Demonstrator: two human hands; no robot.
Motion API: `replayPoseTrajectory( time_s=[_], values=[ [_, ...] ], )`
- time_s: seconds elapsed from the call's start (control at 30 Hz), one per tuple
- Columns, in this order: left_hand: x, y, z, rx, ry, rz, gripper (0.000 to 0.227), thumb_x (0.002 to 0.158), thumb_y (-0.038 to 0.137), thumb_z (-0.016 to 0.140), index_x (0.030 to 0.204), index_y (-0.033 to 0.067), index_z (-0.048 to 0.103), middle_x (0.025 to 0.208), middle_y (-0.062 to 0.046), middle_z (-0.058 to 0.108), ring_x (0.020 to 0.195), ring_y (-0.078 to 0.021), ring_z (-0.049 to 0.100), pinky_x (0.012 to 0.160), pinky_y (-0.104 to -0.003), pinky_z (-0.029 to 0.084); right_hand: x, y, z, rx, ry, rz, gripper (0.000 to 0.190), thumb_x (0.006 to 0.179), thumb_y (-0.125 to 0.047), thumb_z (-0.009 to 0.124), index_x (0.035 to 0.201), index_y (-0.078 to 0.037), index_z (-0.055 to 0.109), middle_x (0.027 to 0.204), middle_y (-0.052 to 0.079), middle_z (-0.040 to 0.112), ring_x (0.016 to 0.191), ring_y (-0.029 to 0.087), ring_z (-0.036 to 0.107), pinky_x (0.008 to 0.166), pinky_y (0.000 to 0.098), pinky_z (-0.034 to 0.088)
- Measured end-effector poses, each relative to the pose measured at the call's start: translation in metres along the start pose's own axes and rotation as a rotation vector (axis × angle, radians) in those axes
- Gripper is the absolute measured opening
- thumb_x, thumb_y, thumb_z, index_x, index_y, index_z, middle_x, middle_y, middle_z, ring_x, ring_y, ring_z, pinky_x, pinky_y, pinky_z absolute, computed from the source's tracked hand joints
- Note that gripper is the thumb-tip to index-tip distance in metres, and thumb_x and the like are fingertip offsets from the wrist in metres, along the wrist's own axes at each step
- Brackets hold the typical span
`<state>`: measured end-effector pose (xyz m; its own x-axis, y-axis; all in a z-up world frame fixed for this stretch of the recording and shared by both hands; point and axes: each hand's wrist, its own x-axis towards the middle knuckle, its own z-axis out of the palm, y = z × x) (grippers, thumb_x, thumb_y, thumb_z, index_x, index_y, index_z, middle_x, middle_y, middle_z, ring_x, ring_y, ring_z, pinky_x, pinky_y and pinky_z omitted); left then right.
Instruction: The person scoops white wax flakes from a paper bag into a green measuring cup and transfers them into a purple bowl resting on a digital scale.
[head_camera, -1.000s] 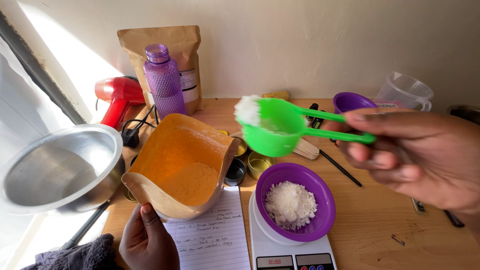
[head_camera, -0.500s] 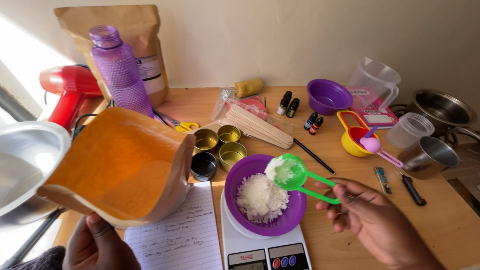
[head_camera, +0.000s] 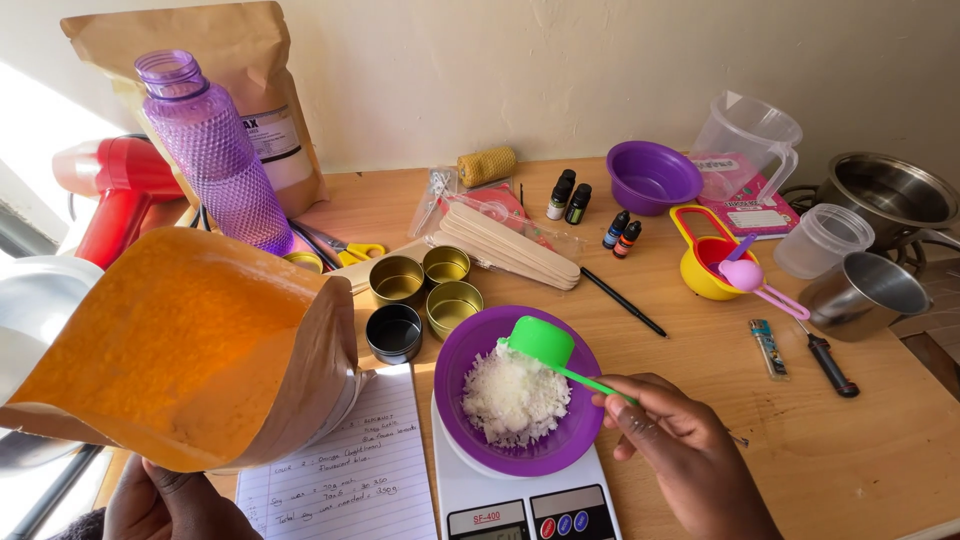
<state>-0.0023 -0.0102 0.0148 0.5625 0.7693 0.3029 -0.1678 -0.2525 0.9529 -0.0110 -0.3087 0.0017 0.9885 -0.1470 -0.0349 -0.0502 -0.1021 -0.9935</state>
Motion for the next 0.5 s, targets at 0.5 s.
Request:
replayPoseTrajectory(
  time_s=[0.5],
  values=[
    [0.000, 0.001, 0.004, -0.040, 0.048, -0.044, 0.033, 0.111, 0.028, 0.045, 0.112, 0.0016, 0.065, 0.103, -0.006, 0.067, 0.094, -0.0089, 0.063, 0.082, -0.018, 0.049, -0.014, -0.018, 0.018, -0.515, 0.093, -0.530, 0.029, 0.082, -0.014, 0.061, 0.107, -0.015, 0.074, 0.100, 0.002, 0.063, 0.078, 0.007, 0.061, 0.059, 0.0201, 0.047]
  ],
)
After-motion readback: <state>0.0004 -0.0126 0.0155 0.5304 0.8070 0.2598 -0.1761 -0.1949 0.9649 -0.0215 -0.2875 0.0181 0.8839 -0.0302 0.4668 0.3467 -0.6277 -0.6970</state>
